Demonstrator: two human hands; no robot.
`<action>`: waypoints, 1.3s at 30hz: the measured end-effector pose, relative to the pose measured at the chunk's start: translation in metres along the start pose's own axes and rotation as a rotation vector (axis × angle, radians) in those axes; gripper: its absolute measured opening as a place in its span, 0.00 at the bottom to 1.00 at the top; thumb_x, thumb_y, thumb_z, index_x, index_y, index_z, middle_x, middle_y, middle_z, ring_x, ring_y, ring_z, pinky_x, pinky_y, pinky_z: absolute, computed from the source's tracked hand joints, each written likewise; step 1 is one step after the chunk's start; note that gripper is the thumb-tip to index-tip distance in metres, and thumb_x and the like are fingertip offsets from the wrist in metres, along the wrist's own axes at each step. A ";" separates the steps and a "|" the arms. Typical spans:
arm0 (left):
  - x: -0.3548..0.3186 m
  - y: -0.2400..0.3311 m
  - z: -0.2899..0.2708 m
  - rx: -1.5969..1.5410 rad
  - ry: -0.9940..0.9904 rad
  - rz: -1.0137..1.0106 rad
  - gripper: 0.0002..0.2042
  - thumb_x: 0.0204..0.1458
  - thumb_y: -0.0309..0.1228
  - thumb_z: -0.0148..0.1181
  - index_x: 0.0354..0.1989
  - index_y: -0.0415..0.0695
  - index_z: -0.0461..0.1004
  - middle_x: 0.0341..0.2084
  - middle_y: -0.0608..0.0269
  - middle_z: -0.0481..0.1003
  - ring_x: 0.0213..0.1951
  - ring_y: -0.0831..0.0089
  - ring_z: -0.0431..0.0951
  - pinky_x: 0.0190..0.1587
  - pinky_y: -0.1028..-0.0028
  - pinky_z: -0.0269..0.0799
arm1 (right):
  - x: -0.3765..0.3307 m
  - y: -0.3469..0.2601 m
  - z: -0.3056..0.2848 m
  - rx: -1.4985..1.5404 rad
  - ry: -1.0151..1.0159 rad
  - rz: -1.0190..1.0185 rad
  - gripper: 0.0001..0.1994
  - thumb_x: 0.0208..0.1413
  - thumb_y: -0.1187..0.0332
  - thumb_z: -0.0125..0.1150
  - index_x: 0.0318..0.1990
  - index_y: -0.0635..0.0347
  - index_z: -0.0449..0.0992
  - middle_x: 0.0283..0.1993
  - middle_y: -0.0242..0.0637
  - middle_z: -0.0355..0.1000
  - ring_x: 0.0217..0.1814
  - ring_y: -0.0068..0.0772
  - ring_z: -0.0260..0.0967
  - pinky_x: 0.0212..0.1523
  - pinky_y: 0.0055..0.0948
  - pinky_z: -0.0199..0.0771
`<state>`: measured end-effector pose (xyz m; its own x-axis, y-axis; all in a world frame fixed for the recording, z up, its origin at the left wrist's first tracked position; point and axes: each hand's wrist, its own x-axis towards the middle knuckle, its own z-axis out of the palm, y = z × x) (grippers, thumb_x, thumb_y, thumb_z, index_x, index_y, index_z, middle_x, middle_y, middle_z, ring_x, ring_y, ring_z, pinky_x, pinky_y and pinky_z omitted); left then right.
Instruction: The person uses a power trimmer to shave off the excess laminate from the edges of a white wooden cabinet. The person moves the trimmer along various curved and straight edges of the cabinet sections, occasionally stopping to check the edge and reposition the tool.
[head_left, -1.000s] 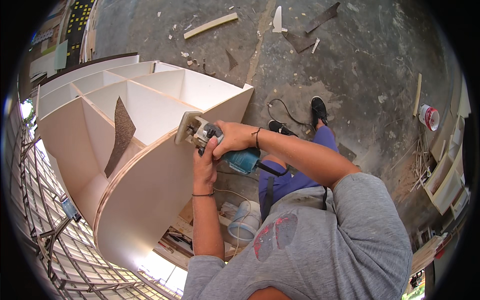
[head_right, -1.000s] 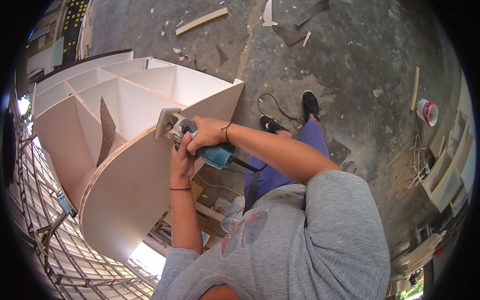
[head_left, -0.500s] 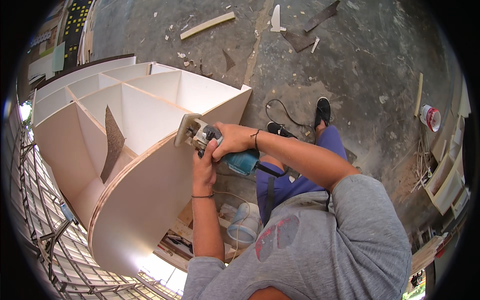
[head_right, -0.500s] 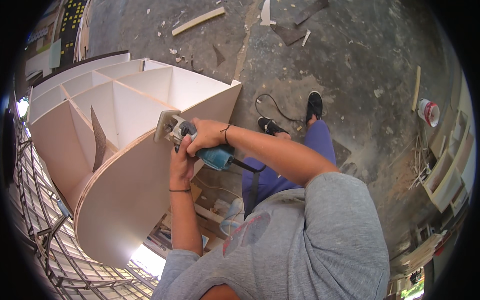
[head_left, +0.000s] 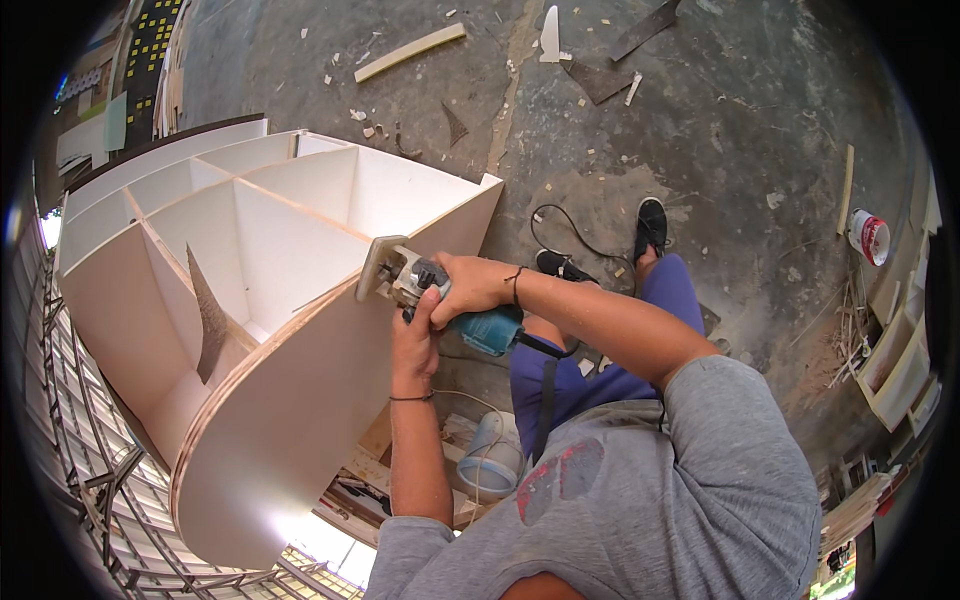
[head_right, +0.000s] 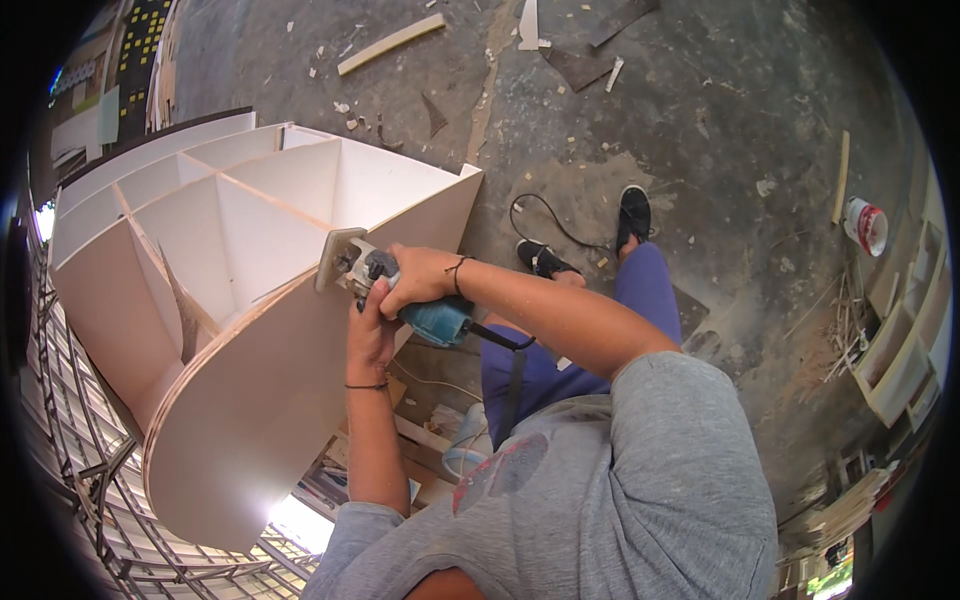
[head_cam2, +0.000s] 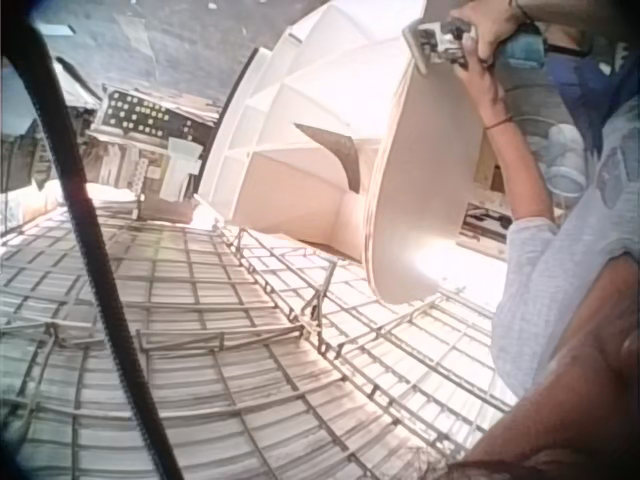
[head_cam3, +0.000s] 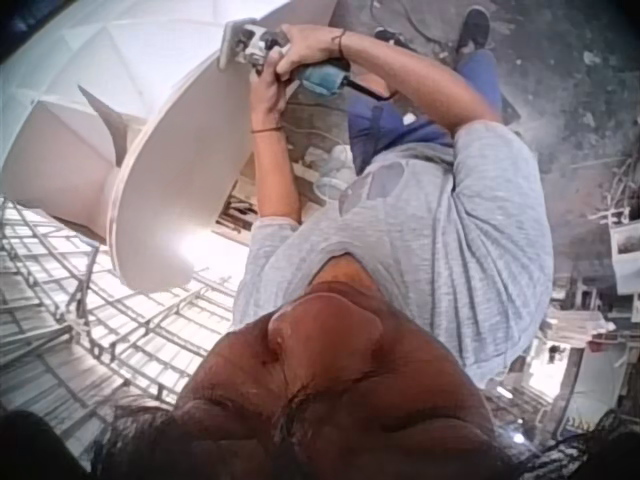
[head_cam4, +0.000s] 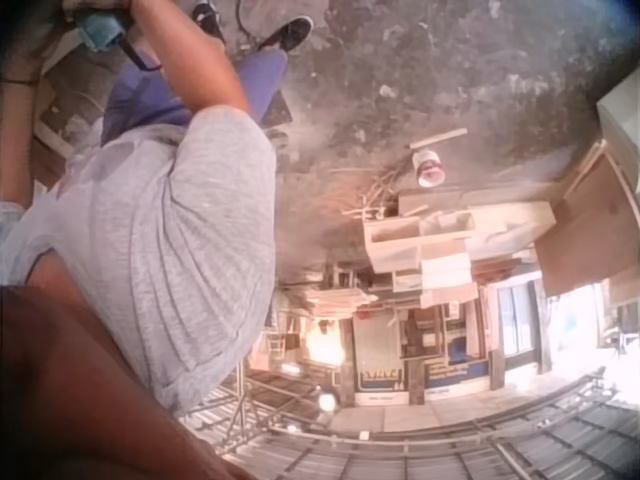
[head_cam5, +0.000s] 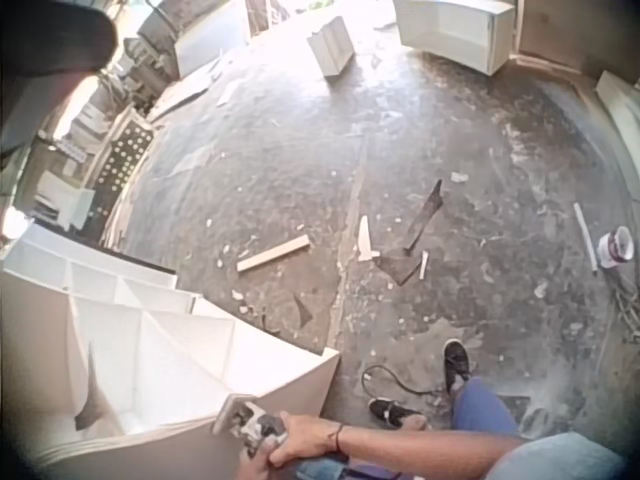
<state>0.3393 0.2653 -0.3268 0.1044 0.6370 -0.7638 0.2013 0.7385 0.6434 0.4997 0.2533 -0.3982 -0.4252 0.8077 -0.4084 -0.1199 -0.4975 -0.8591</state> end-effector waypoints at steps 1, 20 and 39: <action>0.003 -0.002 -0.001 0.002 -0.003 0.001 0.21 0.55 0.39 0.67 0.53 0.45 0.70 0.39 0.70 0.74 0.37 0.80 0.73 0.35 0.78 0.69 | 0.002 0.003 -0.001 0.003 0.000 0.003 0.47 0.29 0.53 0.75 0.57 0.75 0.65 0.49 0.57 0.74 0.51 0.46 0.74 0.54 0.31 0.73; 0.075 -0.061 0.016 0.071 -0.047 0.091 0.24 0.52 0.33 0.70 0.55 0.39 0.69 0.46 0.63 0.74 0.45 0.74 0.76 0.48 0.74 0.73 | 0.017 0.089 -0.029 -0.008 0.140 0.002 0.52 0.31 0.51 0.74 0.65 0.69 0.58 0.56 0.61 0.70 0.57 0.53 0.71 0.58 0.35 0.70; -0.019 -0.029 0.007 -0.143 0.127 0.242 0.33 0.51 0.39 0.71 0.62 0.41 0.62 0.53 0.62 0.70 0.54 0.70 0.72 0.57 0.70 0.70 | -0.023 -0.006 0.001 0.005 -0.032 -0.069 0.50 0.36 0.53 0.73 0.65 0.72 0.55 0.51 0.62 0.73 0.54 0.56 0.73 0.56 0.37 0.71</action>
<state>0.3385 0.2303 -0.3318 0.0085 0.8142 -0.5805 0.0456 0.5796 0.8136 0.5091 0.2367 -0.3833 -0.4438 0.8299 -0.3381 -0.1546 -0.4426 -0.8833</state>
